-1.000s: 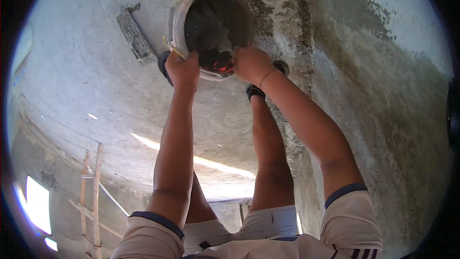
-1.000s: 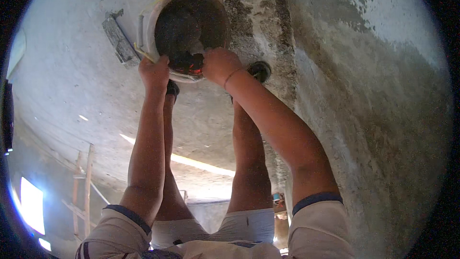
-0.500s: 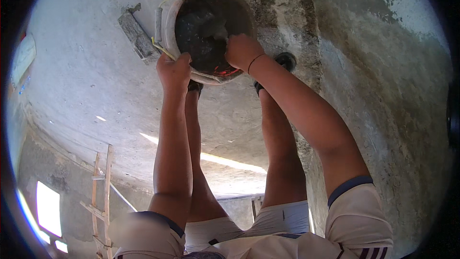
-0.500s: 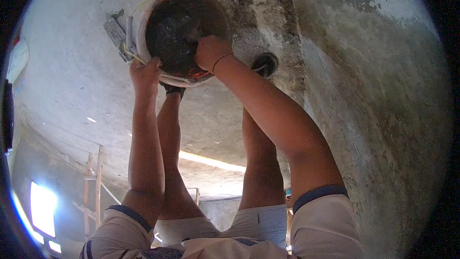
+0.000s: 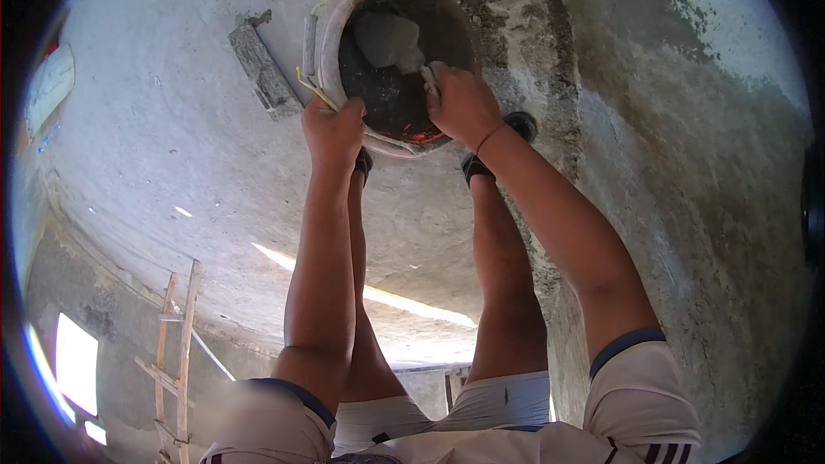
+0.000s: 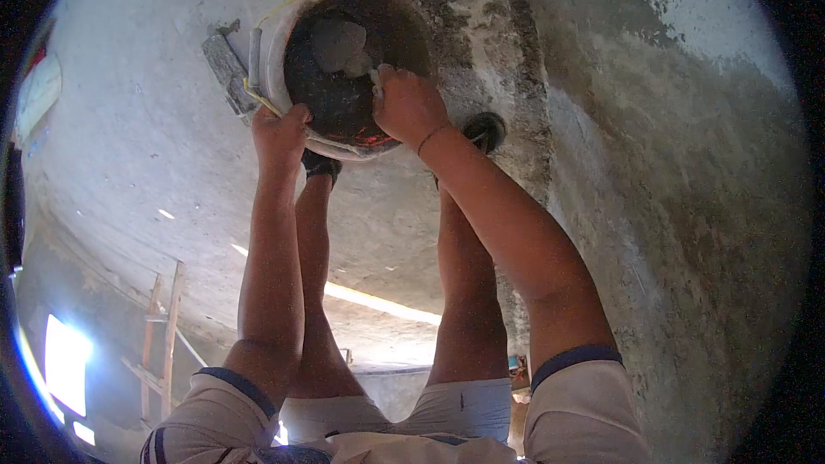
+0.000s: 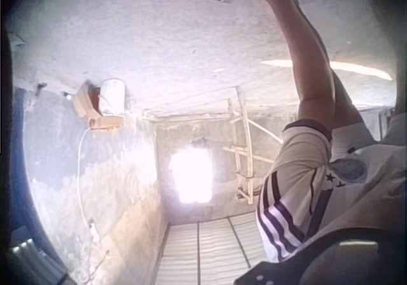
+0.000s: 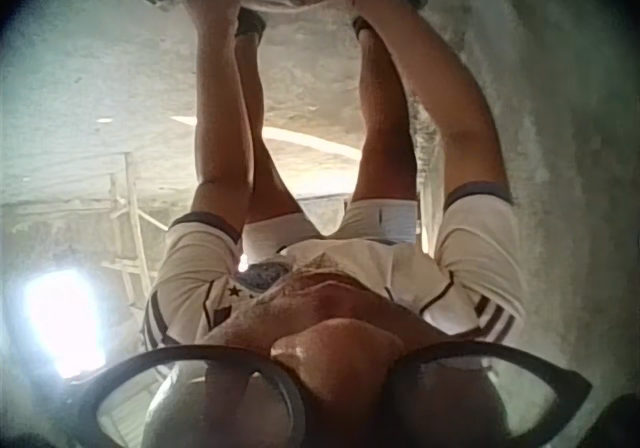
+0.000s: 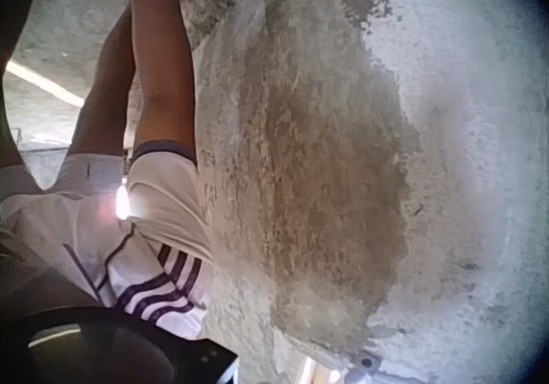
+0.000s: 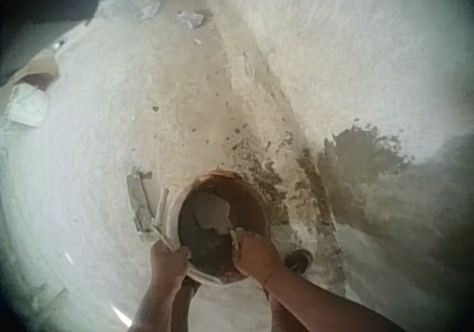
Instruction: The person scoops cement from a bucket using a trowel and applies and smooths it onto a wall.
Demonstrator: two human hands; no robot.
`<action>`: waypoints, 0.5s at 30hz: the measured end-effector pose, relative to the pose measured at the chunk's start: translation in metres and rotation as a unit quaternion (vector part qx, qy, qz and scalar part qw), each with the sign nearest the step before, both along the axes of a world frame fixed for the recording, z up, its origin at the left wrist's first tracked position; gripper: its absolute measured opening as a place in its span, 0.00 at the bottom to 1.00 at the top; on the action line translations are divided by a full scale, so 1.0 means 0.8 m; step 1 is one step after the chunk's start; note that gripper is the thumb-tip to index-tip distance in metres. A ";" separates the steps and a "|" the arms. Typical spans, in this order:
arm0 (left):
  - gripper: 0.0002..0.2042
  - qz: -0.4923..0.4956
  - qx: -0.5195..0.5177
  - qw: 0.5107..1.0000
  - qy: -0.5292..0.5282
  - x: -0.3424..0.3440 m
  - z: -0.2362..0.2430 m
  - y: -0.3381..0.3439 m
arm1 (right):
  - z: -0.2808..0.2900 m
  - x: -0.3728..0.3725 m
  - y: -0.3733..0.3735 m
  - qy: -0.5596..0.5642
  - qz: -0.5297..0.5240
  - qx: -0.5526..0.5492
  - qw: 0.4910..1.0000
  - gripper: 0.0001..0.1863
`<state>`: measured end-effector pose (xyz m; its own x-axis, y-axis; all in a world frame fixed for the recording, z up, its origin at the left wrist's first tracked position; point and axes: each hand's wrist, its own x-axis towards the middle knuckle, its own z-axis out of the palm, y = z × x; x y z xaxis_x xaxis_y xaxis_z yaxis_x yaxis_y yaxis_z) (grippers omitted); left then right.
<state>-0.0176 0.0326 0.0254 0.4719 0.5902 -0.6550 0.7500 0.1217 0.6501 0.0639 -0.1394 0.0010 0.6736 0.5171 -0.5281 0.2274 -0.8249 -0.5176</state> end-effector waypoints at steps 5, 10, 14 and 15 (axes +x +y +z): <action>0.11 -0.017 0.009 1.000 0.020 0.000 0.003 0.010 | 0.012 -0.007 -0.014 0.014 -0.023 0.038 0.999 0.15; 0.11 0.005 0.006 1.000 0.001 0.005 0.007 0.005 | 0.020 -0.024 -0.054 0.004 -0.057 0.081 0.995 0.19; 0.13 -0.012 -0.014 1.000 0.025 0.008 -0.009 -0.008 | 0.044 -0.033 -0.097 -0.070 -0.105 0.105 0.986 0.19; 0.14 0.005 -0.003 1.000 0.018 -0.007 -0.025 -0.002 | 0.053 -0.036 -0.096 -0.087 -0.141 0.121 0.979 0.17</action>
<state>-0.0235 0.0310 0.0051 0.4412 0.5915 -0.6748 0.7720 0.1332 0.6215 0.0350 -0.2165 0.0433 0.8766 0.3934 -0.2772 0.1109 -0.7257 -0.6790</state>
